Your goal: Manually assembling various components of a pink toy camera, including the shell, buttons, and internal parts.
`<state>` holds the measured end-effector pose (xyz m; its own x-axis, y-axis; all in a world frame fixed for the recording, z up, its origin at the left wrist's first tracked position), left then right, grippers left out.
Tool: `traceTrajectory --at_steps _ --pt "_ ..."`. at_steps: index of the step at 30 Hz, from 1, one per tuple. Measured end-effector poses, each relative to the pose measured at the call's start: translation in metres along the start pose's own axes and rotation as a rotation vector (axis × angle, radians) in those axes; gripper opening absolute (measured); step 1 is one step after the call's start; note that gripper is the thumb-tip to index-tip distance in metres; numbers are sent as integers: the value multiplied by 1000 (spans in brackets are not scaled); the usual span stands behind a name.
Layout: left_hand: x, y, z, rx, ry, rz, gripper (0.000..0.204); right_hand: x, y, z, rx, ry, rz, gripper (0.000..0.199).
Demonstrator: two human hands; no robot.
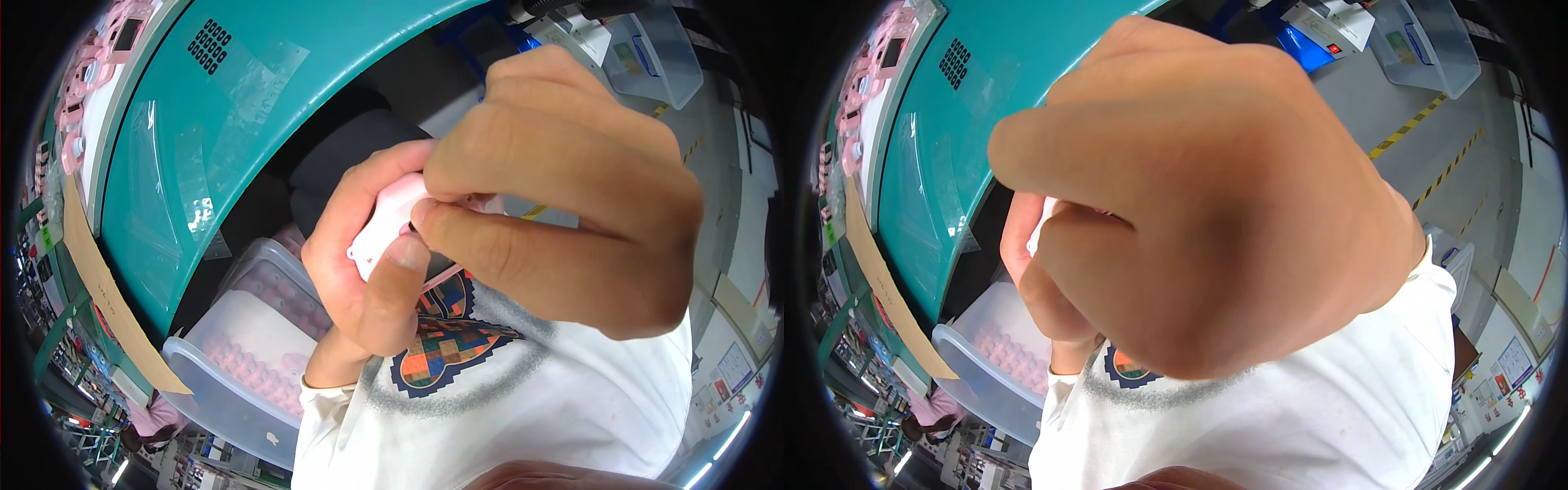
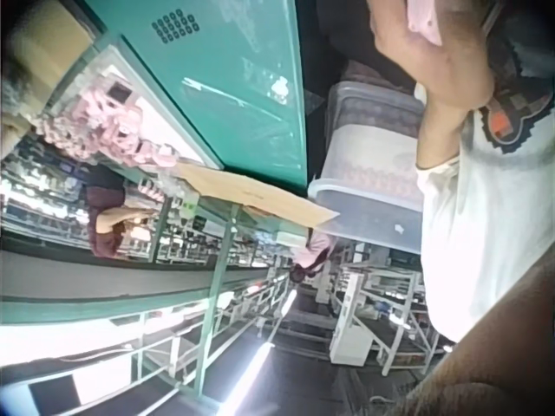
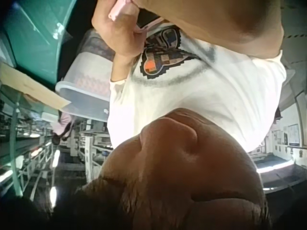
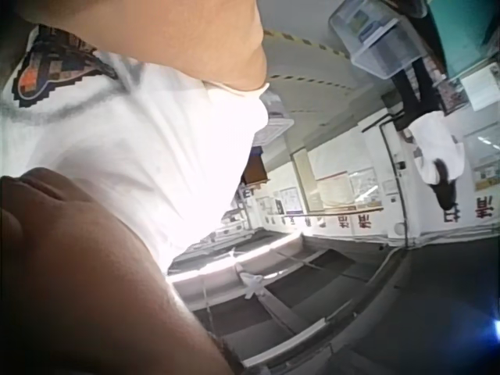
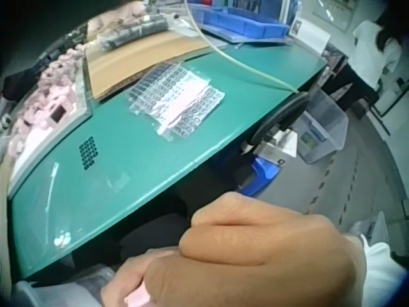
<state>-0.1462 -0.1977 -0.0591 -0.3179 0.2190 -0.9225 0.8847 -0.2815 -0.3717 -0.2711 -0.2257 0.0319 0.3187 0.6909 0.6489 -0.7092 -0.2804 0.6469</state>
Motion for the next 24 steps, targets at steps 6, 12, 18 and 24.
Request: traceTrajectory --at_steps 6,12,18,24 --pt "-1 8 3 45 -45 21 46 -6 -11 3 -44 37 -4 16" --pt "5 10 -1 -78 5 102 41 -9 -14 -1 -146 127 3 18" --pt "-6 17 3 30 -296 116 33 -26 -13 -10 -81 61 128 25" --pt "-3 30 6 -6 -313 7 29 -49 -27 -23 -132 -72 292 30"
Point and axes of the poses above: each hand's wrist, its own z-axis towards the middle knuckle, its own y-axis out of the back of the hand, x = y × z, the point moved 7 cm from there along z, towards the middle knuckle, and after that the axes turned 12 degrees about x, right-handed, at the moved point
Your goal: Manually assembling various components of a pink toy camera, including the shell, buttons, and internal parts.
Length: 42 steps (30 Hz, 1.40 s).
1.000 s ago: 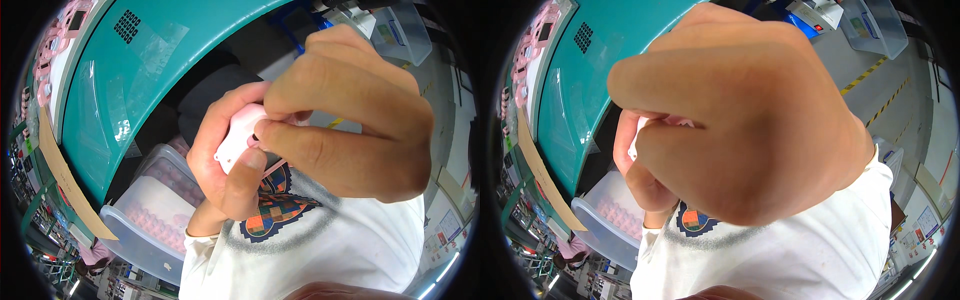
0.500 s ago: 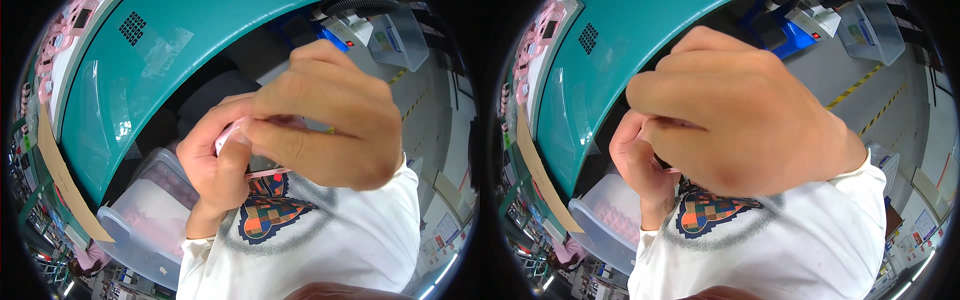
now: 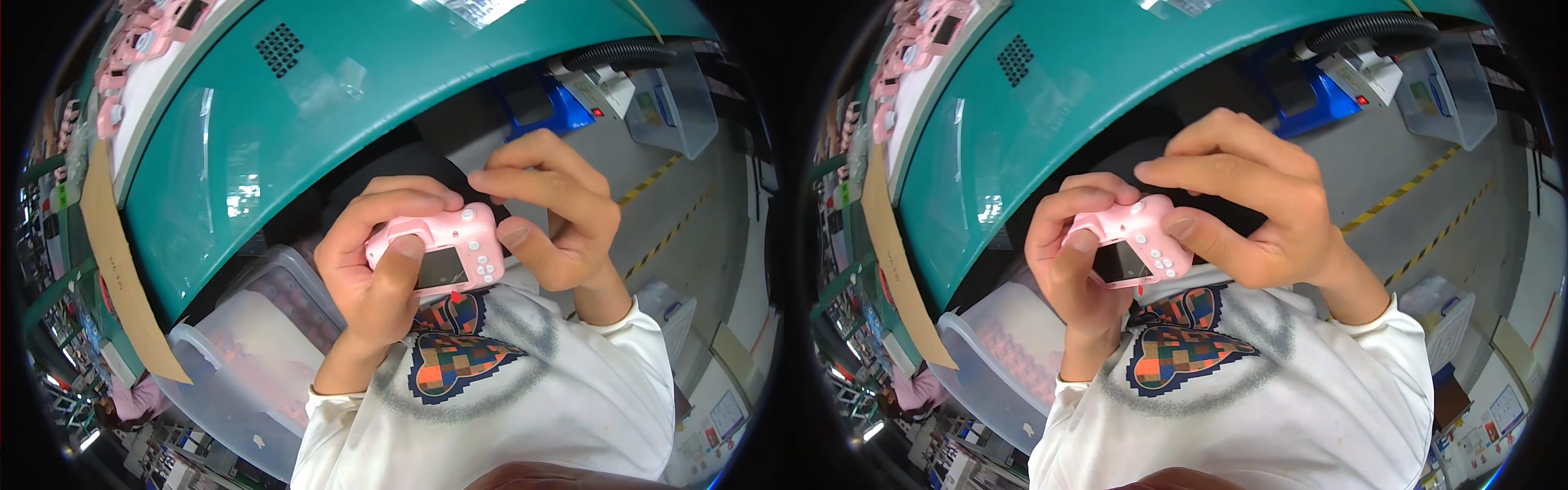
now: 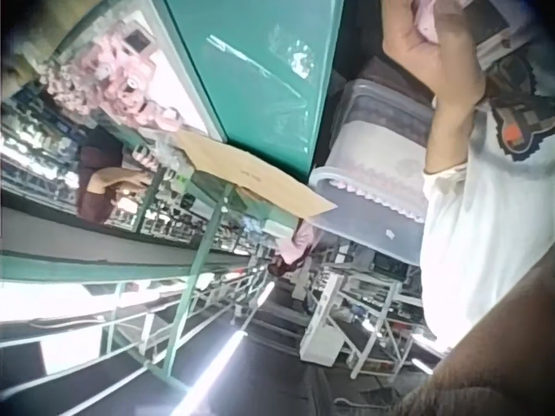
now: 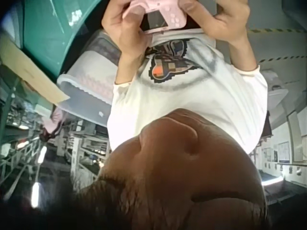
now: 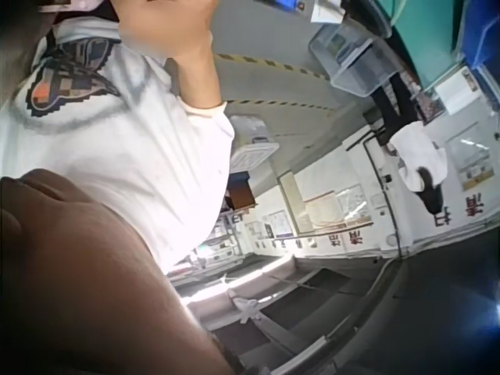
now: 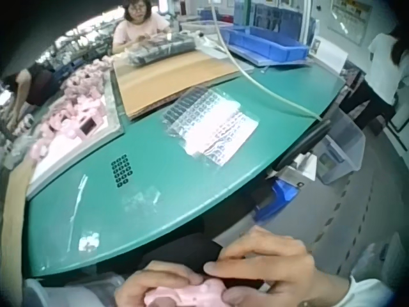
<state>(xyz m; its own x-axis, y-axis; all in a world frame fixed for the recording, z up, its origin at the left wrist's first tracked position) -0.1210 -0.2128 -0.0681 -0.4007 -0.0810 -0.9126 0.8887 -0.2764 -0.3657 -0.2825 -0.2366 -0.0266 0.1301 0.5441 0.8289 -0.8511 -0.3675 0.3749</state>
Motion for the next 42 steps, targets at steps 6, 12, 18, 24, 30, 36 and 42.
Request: traceTrajectory --at_steps 6,12,18,24,30,36,42 --pt "-25 31 1 -102 -49 87 29 -17 -12 0 21 -32 85 29" --pt "-108 82 17 -306 -229 643 27 -34 -16 37 20 -5 56 27" --pt "-159 204 104 -573 -37 913 27 -53 -25 101 43 35 -261 24" --pt "-159 261 152 -519 -63 1236 34 -63 -38 120 125 -25 -529 25" --pt "-161 261 161 -503 -109 1263 41 -68 -47 131 162 -12 -581 22" --pt "-166 230 138 -557 -169 1342 40 -58 -63 138 225 82 -600 19" --pt "-101 79 49 -122 135 917 9 -48 -55 111 291 74 -560 20"
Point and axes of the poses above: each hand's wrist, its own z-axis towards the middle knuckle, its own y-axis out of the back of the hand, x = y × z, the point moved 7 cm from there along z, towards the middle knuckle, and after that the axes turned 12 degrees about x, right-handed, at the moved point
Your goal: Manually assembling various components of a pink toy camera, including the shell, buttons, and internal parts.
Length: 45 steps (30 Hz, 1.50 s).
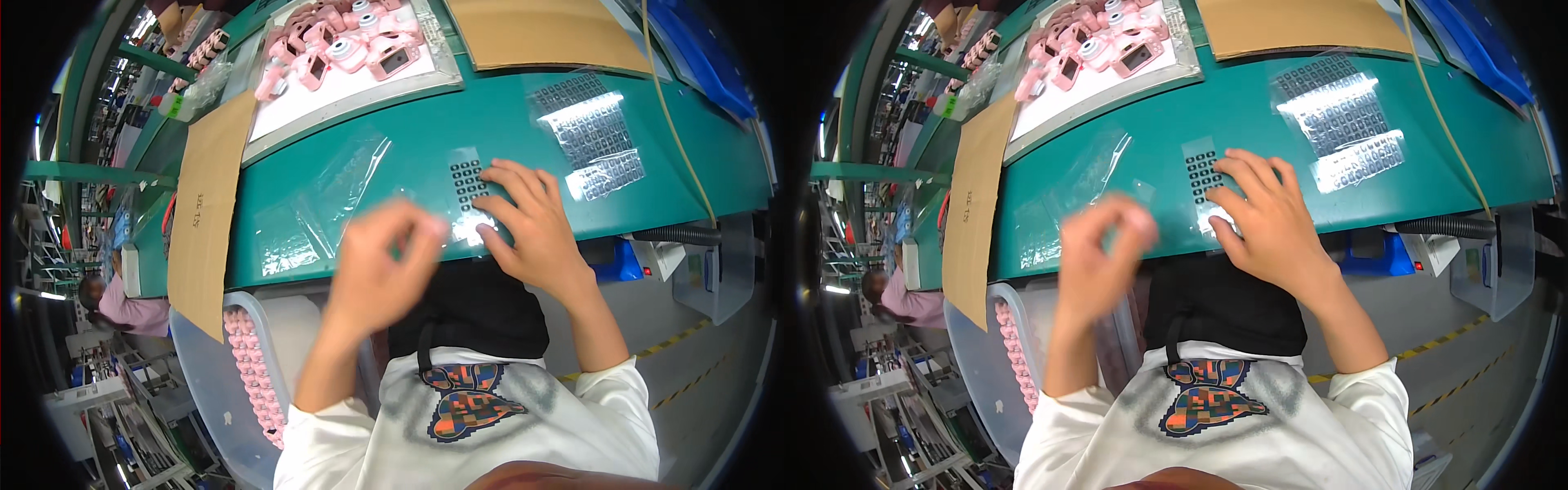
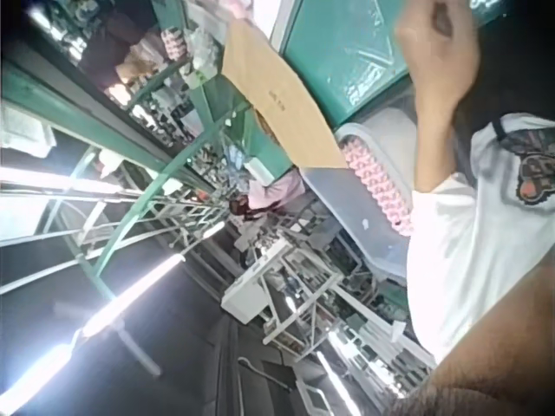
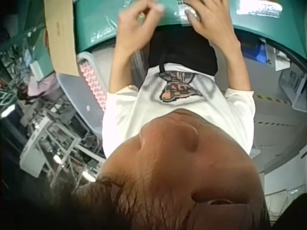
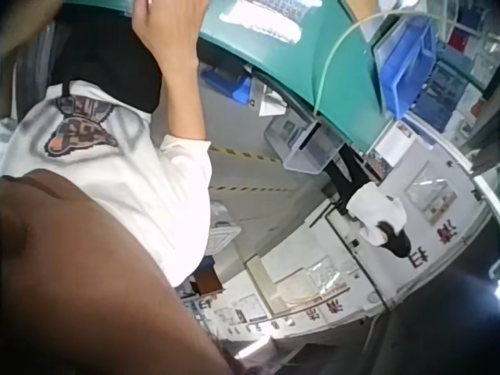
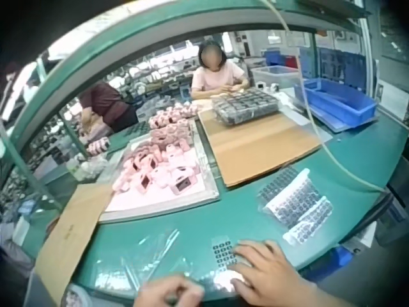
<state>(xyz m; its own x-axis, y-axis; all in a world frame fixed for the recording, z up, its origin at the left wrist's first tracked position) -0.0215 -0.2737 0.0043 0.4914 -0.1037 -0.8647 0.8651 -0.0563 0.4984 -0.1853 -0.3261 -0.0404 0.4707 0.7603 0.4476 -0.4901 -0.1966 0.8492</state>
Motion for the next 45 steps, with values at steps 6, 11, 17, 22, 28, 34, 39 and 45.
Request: traceTrajectory --at_steps 6,11,17,22,28,34,39,45 --pt "79 -87 -90 74 402 -386 12 6 -6 -13 19 37 64 20" --pt "76 -106 -67 -234 266 -1069 22 11 -9 -20 55 111 94 16" --pt "88 -118 -73 -271 254 -1248 21 17 -18 -28 54 168 130 12" --pt "87 -123 -75 -267 228 -1370 20 21 -17 -32 -31 179 220 10" --pt "72 -115 -72 -293 149 -1497 18 29 -9 -26 -67 213 403 15" --pt "58 -106 -59 -265 141 -1384 19 34 4 -22 -104 69 450 16" --pt "50 -93 -33 -321 28 -1293 16 29 6 -7 -160 41 486 17" --pt "53 -84 -18 -264 78 -1373 15 22 11 7 -194 84 350 16"
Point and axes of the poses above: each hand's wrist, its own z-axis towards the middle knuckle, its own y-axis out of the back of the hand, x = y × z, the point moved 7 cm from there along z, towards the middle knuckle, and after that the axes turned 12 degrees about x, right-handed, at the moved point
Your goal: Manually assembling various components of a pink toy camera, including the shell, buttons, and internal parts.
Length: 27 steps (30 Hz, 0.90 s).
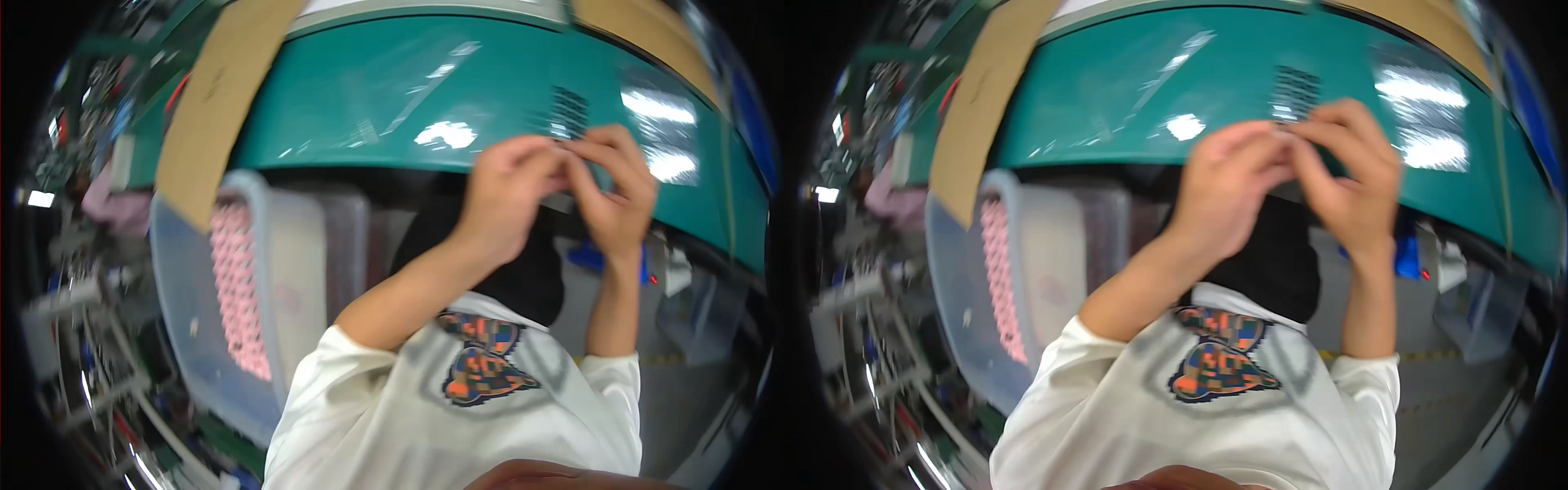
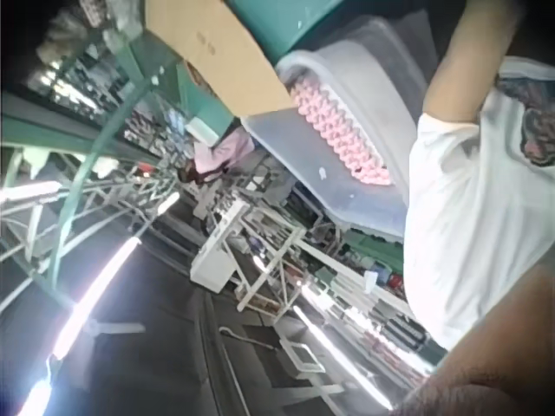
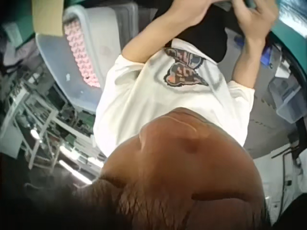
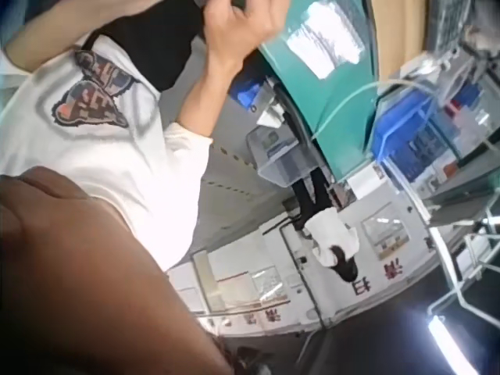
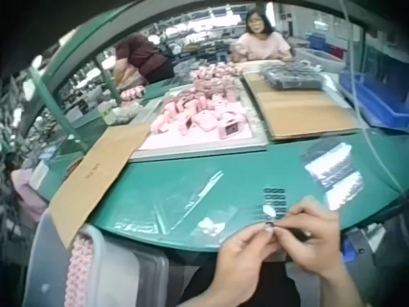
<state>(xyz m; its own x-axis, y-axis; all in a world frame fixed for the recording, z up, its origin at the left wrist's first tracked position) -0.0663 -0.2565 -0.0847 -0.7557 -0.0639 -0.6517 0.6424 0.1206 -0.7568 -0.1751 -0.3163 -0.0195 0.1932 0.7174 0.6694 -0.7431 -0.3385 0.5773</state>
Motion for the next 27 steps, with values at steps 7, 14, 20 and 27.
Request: traceTrajectory --at_steps 7,14,20,27 --pt "-4 -2 22 15 154 214 24 -14 12 -2 -102 17 31 13" --pt "-34 -26 -4 26 -70 524 25 5 29 -10 -178 214 -130 17" --pt "-17 -24 -24 269 52 90 27 43 22 -23 -256 493 -299 19" --pt "-4 -19 -36 331 -16 -134 26 62 14 -36 -243 565 -391 17"
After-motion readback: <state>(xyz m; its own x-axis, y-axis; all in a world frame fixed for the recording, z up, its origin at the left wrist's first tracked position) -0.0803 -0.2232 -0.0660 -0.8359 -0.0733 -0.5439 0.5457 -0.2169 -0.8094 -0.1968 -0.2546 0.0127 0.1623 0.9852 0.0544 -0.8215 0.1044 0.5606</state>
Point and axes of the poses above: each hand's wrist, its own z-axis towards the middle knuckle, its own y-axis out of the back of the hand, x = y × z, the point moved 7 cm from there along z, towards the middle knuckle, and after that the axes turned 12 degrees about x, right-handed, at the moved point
